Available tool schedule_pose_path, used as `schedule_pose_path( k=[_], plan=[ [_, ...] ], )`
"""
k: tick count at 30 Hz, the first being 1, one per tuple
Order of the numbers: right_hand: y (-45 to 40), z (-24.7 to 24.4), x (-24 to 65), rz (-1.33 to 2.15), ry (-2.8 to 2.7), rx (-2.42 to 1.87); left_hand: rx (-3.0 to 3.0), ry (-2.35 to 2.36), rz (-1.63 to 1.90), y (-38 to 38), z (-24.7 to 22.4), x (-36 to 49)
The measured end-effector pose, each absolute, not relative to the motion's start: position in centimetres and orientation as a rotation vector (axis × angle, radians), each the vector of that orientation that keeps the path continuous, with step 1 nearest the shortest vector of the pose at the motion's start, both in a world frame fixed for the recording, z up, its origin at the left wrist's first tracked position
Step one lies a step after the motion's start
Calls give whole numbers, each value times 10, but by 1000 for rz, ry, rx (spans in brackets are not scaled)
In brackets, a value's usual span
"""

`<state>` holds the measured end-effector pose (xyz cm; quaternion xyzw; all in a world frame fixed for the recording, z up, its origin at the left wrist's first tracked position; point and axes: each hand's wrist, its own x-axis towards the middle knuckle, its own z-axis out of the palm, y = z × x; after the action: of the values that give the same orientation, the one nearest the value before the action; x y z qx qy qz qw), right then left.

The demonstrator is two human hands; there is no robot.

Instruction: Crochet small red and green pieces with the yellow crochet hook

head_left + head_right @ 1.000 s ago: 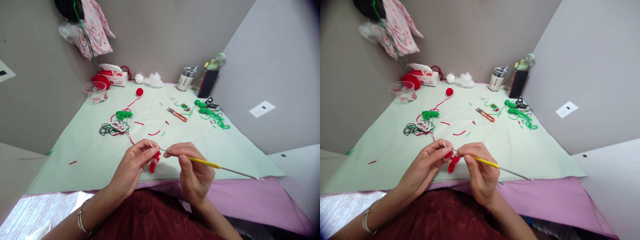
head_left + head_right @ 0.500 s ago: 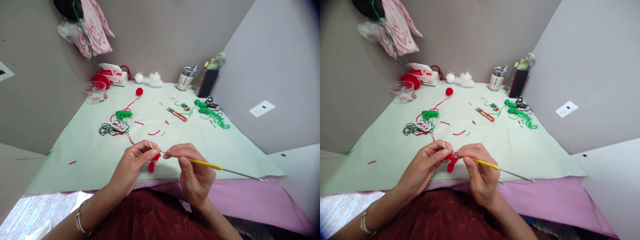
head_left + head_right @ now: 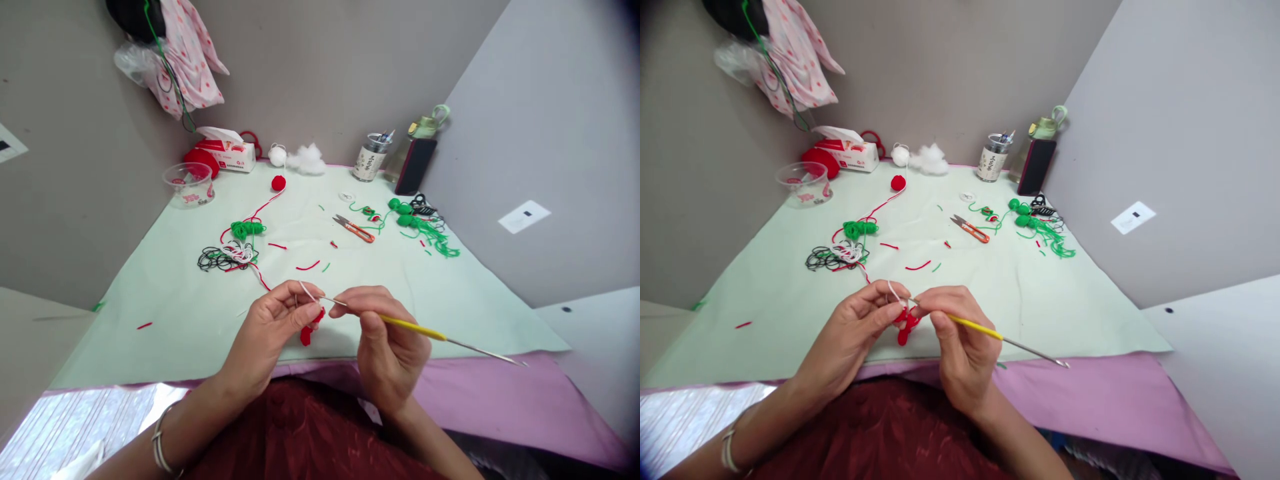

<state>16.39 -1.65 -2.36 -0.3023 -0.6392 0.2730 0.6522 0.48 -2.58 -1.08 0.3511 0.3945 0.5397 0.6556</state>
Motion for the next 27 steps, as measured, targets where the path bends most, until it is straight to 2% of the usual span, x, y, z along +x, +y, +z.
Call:
schedule_pose_path(
  k=[27],
  plan=[
    [-15,-20,167,661,-1533,-681,710,846,1205,-24,-8,4]
  ],
)
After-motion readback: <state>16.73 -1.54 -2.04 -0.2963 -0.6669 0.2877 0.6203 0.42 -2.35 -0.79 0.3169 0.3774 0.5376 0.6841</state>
